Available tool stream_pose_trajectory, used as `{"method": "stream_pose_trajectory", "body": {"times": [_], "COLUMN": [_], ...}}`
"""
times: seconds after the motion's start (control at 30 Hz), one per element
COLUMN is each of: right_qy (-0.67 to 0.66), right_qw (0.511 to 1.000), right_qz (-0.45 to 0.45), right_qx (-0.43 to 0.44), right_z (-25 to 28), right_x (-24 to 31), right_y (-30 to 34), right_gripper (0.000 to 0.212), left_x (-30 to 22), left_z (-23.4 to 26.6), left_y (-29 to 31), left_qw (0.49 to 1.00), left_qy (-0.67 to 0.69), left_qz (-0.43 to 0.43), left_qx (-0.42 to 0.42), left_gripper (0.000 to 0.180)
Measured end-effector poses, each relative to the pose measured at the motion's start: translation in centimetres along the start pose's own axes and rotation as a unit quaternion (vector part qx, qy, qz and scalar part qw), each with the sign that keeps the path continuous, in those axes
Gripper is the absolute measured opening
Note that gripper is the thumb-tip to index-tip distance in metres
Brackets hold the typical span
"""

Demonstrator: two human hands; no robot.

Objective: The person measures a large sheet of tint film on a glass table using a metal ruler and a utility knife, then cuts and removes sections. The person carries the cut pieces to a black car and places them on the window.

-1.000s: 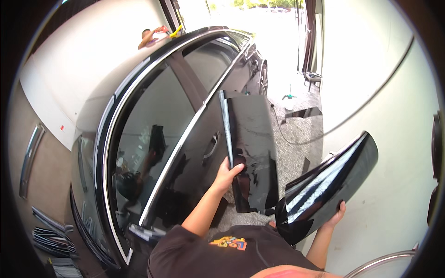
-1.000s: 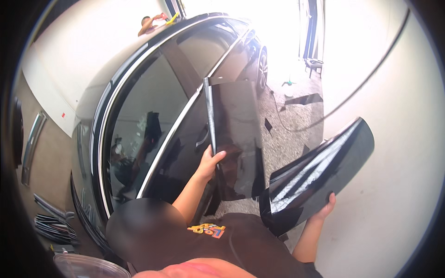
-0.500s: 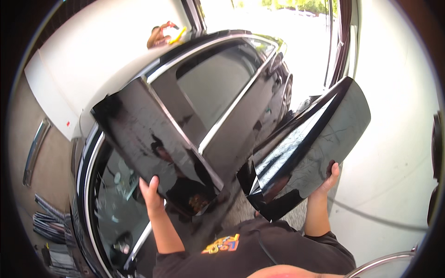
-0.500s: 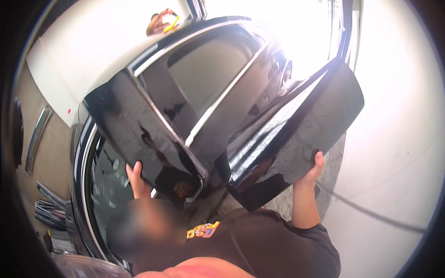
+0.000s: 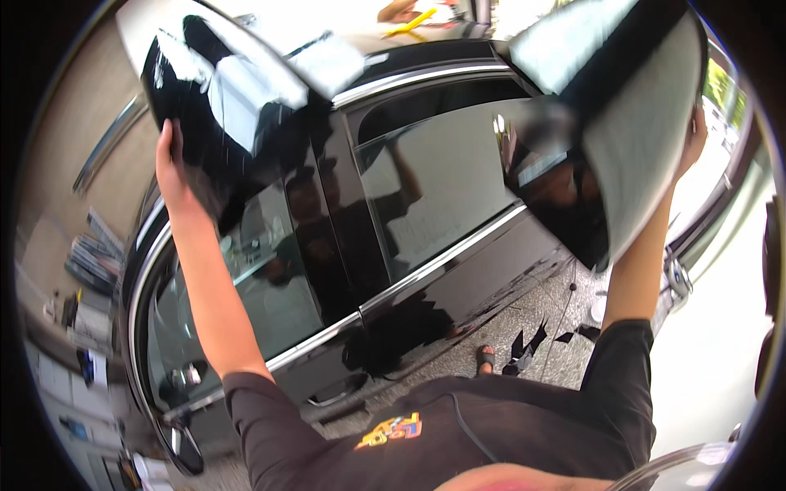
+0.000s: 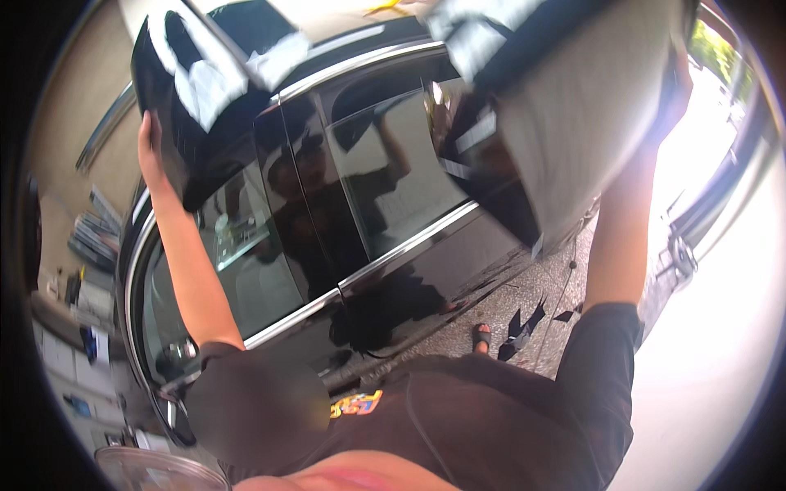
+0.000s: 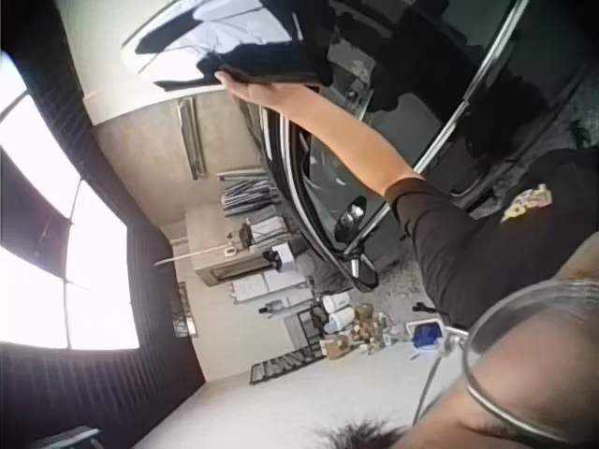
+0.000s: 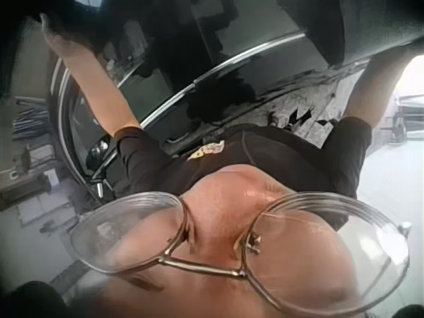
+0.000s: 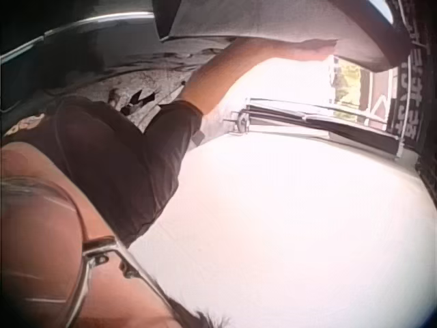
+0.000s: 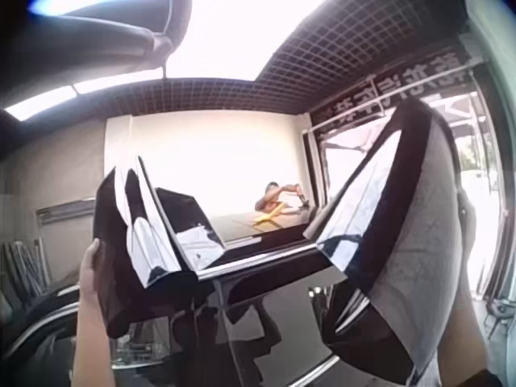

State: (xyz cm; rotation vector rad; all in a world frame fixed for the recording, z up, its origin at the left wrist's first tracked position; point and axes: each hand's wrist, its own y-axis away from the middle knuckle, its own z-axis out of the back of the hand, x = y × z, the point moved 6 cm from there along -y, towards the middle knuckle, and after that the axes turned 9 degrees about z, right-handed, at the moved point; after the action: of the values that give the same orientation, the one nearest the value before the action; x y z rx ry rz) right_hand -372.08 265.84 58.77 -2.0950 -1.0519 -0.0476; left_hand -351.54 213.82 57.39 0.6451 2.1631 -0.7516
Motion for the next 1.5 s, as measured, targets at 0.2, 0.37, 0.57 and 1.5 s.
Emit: {"method": "stream_pose_trajectory", "body": {"times": [0.2, 0.37, 0.57, 1.5], "right_qy": [-0.225, -0.339, -0.379, 0.474], "right_qw": [0.957, 0.893, 0.809, 0.641], "right_qz": [-0.111, -0.205, -0.376, 0.159], "right_qx": [0.148, 0.213, 0.246, 0.582], "right_z": [-15.7, -24.7, -28.9, -24.9], "right_x": [-15.3, -24.4, -41.9, -37.6], "right_y": [-11.1, -14.7, -9.7, -0.1], "right_gripper": [0.037, 0.025, 0.025, 0.078], "left_x": [-0.9, -0.3, -1.2, -2.6], "left_z": [-3.2, -4.1, 2.8, 6.6], "left_y": [-10.6, -13.1, -14.8, -13.7], "left_qw": [0.999, 0.997, 0.978, 0.743], "left_qy": [0.001, -0.033, -0.142, -0.664], "left_qz": [-0.041, -0.055, -0.053, 0.026], "left_qx": [-0.004, -0.053, -0.145, -0.077], "left_gripper": [0.034, 0.04, 0.047, 0.103]}}
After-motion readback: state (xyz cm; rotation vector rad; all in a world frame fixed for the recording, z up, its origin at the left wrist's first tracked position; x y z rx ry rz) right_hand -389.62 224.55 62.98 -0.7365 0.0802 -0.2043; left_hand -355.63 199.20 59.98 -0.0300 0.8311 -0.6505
